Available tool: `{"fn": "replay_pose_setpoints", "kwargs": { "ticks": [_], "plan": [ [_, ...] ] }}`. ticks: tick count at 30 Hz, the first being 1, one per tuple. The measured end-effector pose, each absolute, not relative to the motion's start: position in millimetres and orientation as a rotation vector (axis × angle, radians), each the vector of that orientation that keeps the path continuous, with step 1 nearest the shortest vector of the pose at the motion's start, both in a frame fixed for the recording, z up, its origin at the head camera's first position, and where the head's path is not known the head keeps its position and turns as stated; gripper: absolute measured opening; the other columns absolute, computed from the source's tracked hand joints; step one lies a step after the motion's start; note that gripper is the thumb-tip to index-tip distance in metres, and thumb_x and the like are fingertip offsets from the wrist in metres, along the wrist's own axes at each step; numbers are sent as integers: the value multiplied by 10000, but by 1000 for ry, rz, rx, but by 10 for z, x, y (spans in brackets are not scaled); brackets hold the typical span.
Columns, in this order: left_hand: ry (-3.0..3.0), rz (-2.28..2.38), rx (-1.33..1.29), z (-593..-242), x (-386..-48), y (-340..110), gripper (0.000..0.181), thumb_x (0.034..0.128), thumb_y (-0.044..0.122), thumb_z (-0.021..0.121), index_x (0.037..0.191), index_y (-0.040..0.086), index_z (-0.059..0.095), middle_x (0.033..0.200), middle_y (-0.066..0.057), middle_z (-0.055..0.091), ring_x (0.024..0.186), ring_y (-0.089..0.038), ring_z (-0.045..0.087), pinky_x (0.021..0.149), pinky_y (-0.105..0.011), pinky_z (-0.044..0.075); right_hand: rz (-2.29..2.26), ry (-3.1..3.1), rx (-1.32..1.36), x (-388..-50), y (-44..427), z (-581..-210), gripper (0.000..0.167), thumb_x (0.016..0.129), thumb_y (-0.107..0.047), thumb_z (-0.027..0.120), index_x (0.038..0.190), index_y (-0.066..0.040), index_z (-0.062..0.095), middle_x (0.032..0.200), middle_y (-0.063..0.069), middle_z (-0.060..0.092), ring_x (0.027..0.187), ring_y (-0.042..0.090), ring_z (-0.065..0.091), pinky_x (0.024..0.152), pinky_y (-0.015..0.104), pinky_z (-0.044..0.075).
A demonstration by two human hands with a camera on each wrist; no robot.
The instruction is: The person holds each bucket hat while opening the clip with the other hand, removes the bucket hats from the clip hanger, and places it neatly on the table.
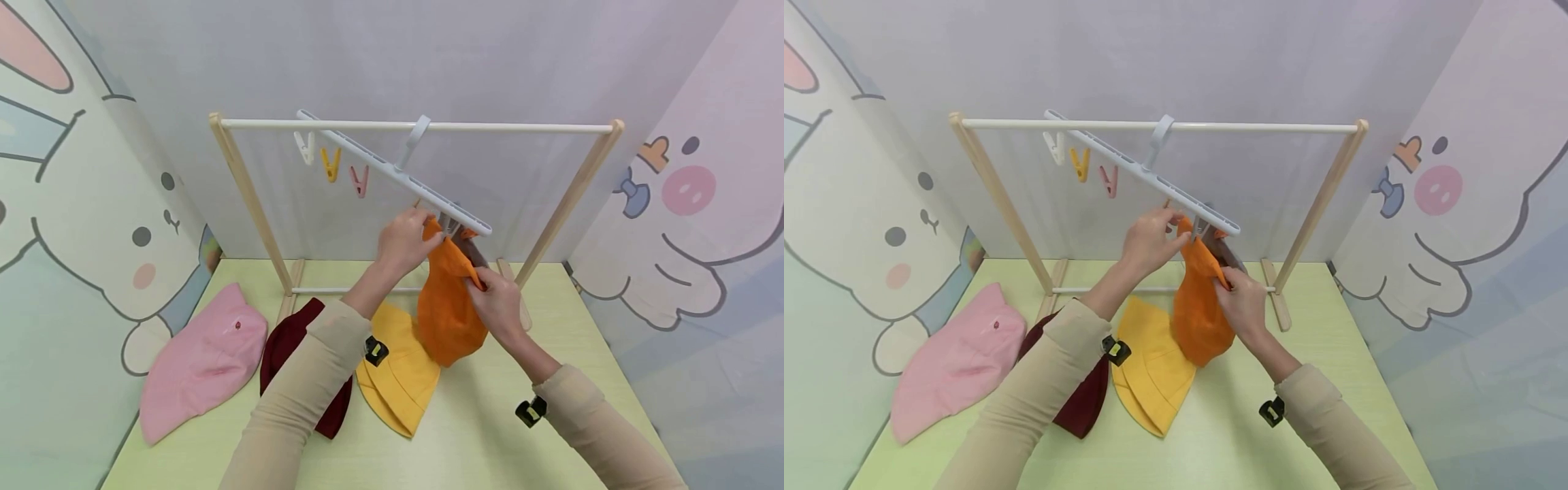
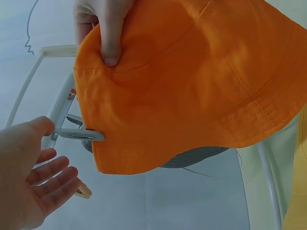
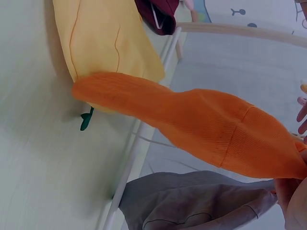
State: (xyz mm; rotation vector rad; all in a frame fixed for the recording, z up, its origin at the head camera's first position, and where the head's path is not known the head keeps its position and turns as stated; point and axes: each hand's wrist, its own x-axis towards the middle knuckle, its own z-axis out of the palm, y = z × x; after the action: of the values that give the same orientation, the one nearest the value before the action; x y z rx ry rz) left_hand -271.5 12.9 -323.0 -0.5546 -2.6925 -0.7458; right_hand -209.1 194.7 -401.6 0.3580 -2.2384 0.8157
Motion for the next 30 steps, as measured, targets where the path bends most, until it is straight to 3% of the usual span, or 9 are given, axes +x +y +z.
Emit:
{"fn": "replay_pose_setpoints", "kwargs": {
  "ticks": [10,19,30],
  "plan": [
    [-2701,-684,-558,-3265,-2679,235,397,854,374,605,1159,123,574,1004,-1,607,713,-155,561,591,-278,473,861,-2220,437,-2040,1887,-4018,34,768,-48,699,766,-24,675,690,65,653,537,135,524,495,259,428],
    [-2666,-662,-448,-3335,-2696,342,321,832,405,631,995,138,562,868,-1,592,705,-177,583,572,-305,487,839,-2242,478,-1998,1790,-4055,35,754,-36,702,754,-41,668,653,62,604,545,138,503,501,295,437],
    [-2552,-636,-371,-3402,-2690,405,343,805,429,667,914,116,577,787,-7,605,610,-188,588,506,-283,471,848,-2242,513,-1954,1729,-4053,57,749,-43,717,745,-50,661,652,46,600,551,125,509,503,270,424]
  ]
}}
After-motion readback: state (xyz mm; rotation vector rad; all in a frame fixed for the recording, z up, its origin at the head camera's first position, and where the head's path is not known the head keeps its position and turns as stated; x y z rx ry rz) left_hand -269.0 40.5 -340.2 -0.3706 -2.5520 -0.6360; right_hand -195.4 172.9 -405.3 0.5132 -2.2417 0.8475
